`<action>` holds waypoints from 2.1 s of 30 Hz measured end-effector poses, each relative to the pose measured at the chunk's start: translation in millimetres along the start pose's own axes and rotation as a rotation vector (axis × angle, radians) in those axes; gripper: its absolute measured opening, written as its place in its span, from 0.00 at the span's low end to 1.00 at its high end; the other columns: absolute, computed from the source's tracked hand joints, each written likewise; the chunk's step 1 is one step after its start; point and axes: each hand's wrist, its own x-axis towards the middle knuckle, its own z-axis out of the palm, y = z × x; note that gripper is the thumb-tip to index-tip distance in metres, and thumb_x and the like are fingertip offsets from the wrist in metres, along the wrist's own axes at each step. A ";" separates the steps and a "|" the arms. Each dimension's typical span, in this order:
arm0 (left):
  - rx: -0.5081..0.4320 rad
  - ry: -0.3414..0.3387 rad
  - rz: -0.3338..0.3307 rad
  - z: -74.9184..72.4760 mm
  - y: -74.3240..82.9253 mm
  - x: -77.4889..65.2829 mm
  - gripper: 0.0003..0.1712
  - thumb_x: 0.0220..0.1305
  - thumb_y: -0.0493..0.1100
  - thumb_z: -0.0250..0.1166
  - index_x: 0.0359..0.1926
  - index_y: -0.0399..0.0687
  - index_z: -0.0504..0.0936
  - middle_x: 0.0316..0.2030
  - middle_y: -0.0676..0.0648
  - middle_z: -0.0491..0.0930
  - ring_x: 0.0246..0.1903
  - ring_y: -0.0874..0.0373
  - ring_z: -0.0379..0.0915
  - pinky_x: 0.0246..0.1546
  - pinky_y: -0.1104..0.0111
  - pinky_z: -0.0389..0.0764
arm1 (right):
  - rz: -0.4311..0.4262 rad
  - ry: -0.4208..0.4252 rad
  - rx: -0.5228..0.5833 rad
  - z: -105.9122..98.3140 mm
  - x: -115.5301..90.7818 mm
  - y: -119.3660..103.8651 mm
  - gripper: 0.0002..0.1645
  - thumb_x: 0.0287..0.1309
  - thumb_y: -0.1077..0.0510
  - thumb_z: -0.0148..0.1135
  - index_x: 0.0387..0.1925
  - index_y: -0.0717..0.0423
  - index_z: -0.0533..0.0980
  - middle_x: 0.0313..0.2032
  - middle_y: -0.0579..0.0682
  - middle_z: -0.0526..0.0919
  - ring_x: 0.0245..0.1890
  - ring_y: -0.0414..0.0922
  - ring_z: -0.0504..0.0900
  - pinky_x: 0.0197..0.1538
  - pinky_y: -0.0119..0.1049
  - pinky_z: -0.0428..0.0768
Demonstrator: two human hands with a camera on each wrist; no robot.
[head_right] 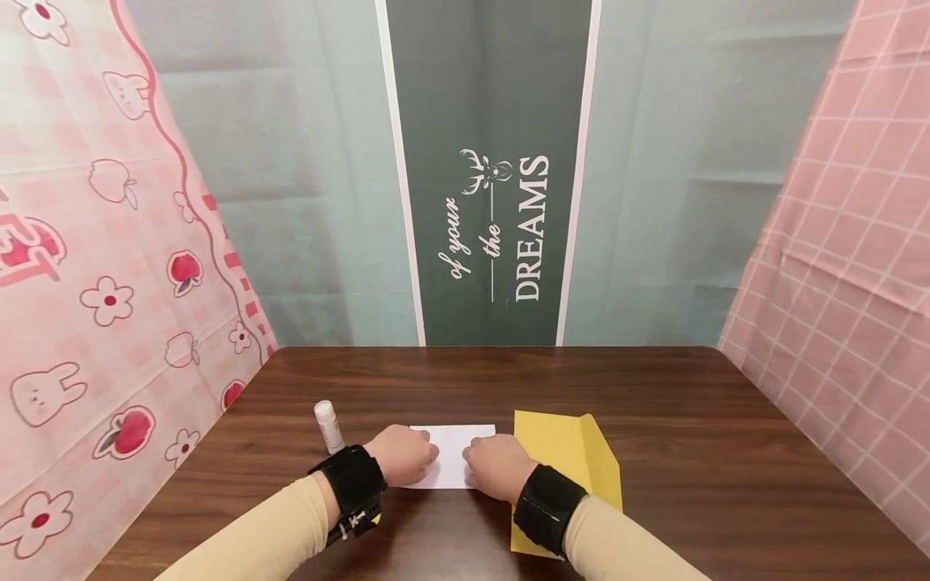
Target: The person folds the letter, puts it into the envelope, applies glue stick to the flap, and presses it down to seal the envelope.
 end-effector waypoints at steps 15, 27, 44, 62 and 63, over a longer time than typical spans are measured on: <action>-0.140 -0.230 -0.202 7.2 8.8 26.3 0.19 0.62 0.50 0.56 0.51 0.49 0.78 0.34 0.51 0.82 0.32 0.58 0.78 0.36 0.66 0.77 | 0.168 -0.179 -0.010 14.7 25.6 -2.4 0.29 0.62 0.43 0.54 0.57 0.56 0.73 0.47 0.55 0.79 0.44 0.50 0.79 0.46 0.44 0.77; -0.211 -0.305 -0.281 5.6 10.0 38.7 0.32 0.60 0.57 0.56 0.64 0.52 0.69 0.39 0.50 0.83 0.38 0.59 0.78 0.36 0.65 0.77 | 0.209 -0.253 0.180 2.8 35.9 5.0 0.33 0.62 0.44 0.54 0.61 0.60 0.69 0.50 0.60 0.78 0.51 0.54 0.77 0.54 0.47 0.72; -0.248 -0.278 -0.355 -0.1 18.3 36.0 0.32 0.61 0.55 0.55 0.65 0.53 0.67 0.36 0.49 0.83 0.32 0.59 0.78 0.31 0.65 0.76 | 0.235 -0.275 0.228 8.7 39.0 5.4 0.33 0.60 0.41 0.55 0.63 0.53 0.67 0.50 0.59 0.79 0.52 0.52 0.76 0.53 0.47 0.73; -0.267 -0.251 -0.375 7.9 18.2 39.1 0.32 0.59 0.55 0.56 0.63 0.48 0.69 0.34 0.47 0.83 0.31 0.55 0.78 0.35 0.65 0.77 | 0.257 -0.261 0.229 6.7 38.2 4.9 0.33 0.61 0.42 0.54 0.63 0.55 0.68 0.51 0.60 0.78 0.53 0.55 0.75 0.55 0.48 0.71; -0.273 -0.251 -0.378 8.6 18.1 39.3 0.32 0.59 0.55 0.57 0.63 0.47 0.69 0.35 0.47 0.83 0.32 0.55 0.78 0.35 0.64 0.77 | 0.258 -0.261 0.232 7.1 38.1 4.9 0.34 0.61 0.42 0.54 0.63 0.55 0.68 0.51 0.60 0.78 0.53 0.55 0.75 0.55 0.48 0.71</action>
